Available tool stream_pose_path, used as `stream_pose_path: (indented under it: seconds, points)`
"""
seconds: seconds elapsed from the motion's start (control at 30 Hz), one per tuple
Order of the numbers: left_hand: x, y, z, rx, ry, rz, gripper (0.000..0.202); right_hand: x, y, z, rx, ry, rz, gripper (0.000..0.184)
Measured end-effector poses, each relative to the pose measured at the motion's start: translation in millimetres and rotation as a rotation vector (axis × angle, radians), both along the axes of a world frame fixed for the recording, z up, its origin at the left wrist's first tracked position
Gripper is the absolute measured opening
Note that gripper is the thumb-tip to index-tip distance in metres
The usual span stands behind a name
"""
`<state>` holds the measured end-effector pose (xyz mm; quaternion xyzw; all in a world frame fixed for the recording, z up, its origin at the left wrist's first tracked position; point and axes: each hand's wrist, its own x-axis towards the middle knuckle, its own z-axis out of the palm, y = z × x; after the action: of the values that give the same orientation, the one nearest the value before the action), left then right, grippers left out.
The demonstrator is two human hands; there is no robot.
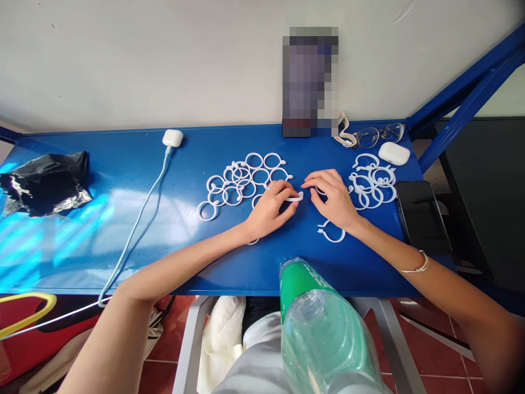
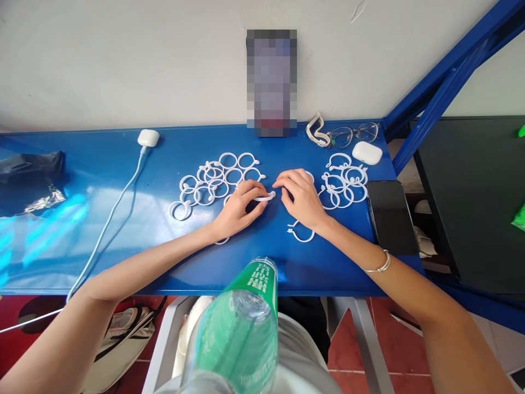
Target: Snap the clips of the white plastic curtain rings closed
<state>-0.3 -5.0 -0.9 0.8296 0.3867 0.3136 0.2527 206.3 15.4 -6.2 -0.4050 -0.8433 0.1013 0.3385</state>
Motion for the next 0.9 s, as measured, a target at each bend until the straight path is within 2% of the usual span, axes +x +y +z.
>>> stream_pose_path:
  seconds: [0.33, 0.9]
  points:
    - [-0.2, -1.2, 0.1, -0.045, 0.049, 0.039, 0.017, 0.4, 0.8, -1.9, -0.009, 0.005, -0.002, 0.028]
    - [-0.4, -0.6, -1.1, -0.025, 0.060, 0.017, 0.024, -0.9, -0.5, -1.6, 0.015, 0.028, 0.046, 0.033]
